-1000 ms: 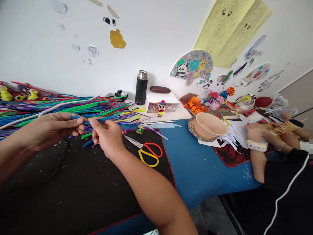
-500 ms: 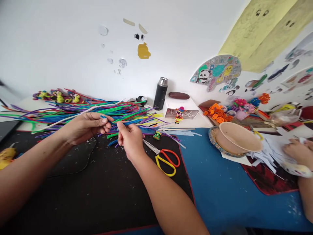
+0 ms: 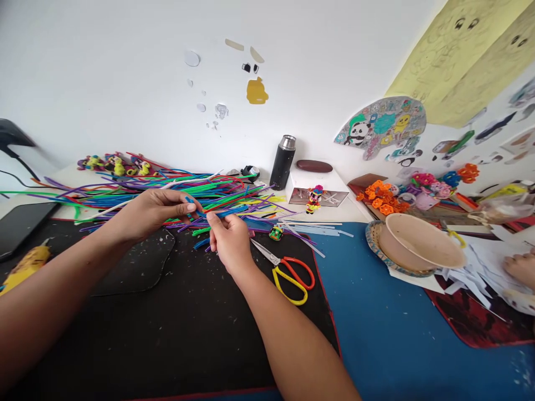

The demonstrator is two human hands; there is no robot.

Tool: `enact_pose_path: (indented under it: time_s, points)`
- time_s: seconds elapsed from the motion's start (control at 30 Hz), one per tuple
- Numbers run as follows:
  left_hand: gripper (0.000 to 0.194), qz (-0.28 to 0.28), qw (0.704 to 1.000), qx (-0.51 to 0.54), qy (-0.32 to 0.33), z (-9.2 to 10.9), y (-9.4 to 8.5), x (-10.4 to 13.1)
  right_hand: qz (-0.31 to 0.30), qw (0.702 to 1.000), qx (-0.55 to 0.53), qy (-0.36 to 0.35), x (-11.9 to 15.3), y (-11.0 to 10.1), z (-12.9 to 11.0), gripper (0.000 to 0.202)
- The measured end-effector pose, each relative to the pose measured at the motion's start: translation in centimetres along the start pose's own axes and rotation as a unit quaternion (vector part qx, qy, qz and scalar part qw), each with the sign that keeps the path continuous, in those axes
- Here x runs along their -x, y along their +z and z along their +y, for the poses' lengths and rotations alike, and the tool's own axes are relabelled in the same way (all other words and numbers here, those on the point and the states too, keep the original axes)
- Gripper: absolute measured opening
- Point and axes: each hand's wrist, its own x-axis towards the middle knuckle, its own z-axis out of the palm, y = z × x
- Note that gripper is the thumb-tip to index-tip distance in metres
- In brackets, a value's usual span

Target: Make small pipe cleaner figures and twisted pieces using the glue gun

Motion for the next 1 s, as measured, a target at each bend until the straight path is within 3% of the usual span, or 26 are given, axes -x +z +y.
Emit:
enact_pose_path:
  time_s: [0.23, 0.73, 0.87, 1.0]
  points:
    - [0.048, -0.012, 1.0, 0.005, -0.013, -0.5, -0.1, -0.3, 0.002, 1.0, 0.001, 0.002, 0.1, 0.0, -0.1, 0.053]
    - [0.045, -0.025, 0.999, 0.019, -0.012, -0.7, 0.3, -0.4, 0.012, 0.999, -0.05, 0.009, 0.1, 0.2, -0.3, 0.057]
    - [0.044, -0.021, 0.999, -0.042, 0.002, -0.3, -0.1, 0.0, 0.004, 1.0, -0.019, 0.003, 0.0, 0.2, -0.3, 0.057]
    - [0.04, -0.008, 0.985, -0.169, 0.038, 0.1, 0.0, 0.6, -0.001, 1.0, 0.026, -0.009, 0.0, 0.0, -0.1, 0.054]
